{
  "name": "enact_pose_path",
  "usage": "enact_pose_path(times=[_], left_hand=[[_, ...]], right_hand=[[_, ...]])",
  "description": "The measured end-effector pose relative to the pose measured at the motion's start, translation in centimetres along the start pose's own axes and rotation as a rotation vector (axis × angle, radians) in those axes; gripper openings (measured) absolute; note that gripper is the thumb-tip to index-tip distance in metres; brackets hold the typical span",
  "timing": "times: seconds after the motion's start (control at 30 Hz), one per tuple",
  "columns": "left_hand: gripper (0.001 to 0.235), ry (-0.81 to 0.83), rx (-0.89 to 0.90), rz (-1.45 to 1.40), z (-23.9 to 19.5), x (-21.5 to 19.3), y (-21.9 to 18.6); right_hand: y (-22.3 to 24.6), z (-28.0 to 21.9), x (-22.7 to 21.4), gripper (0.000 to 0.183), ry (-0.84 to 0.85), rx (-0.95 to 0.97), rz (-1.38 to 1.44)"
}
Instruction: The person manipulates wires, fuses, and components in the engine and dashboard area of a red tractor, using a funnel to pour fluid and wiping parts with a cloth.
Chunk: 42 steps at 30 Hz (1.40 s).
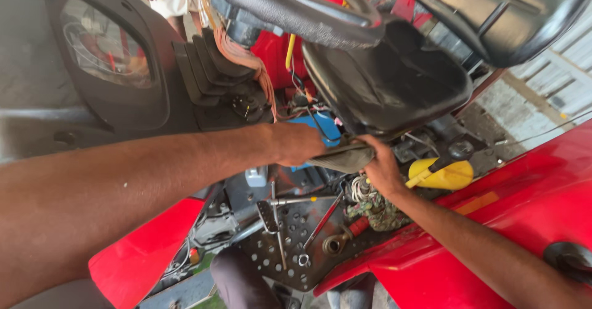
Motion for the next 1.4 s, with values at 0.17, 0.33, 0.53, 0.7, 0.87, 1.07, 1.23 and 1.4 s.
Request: enact_pose_path(times=[0.17, 0.33, 0.53, 0.7, 0.87, 1.07, 1.23, 1.4], left_hand=[[0.031, 0.027, 0.015, -0.037, -1.1, 0.1, -2.9], [0.031, -0.144, 0.080, 0.101, -1.0, 0.9, -4.5], [0.028, -0.195, 0.099, 0.322, -0.7, 1.0, -4.7], [0.029, -0.204, 0.090, 0.375, -1.1, 1.2, -4.8], [0.032, -0.153, 0.094, 0.367, -1.3, 0.7, -4.9], [0.050, -0.253, 0.156, 0.359, -1.7, -1.2, -4.8], [0.022, -0.418, 0.110, 0.266, -2.1, -3.1, -4.9], [0.026, -0.414, 0.229, 0.227, -2.7, -4.4, -6.1]], right_hand=[[1.7, -0.4, 0.1, 0.021, -0.062, -0.193, 0.034], [3.2, -1.2, 1.5, 0.029, -0.011, -0.080, 0.198], [6.7, -3.6, 3.7, 0.039, 0.243, -0.425, -0.045], [7.1, -4.0, 3.9, 0.034, 0.281, -0.503, -0.157], [7.1, -4.0, 3.4, 0.022, 0.399, -0.569, -0.388], [4.8, -2.9, 2.4, 0.014, 0.249, -0.462, -0.371], [2.9, -1.7, 1.4, 0.013, 0.032, -0.234, -0.207], [3.5, -2.0, 2.2, 0.031, 0.086, -0.180, 0.100]])
Point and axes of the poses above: each hand's wrist, its own z-axis towards the middle knuckle, its own x-axis out of the palm, y = z × x, the point moved 4 cm from there along z, towards the middle knuckle, and after that the axes turned 4 degrees about z, right-handed, at the moved point
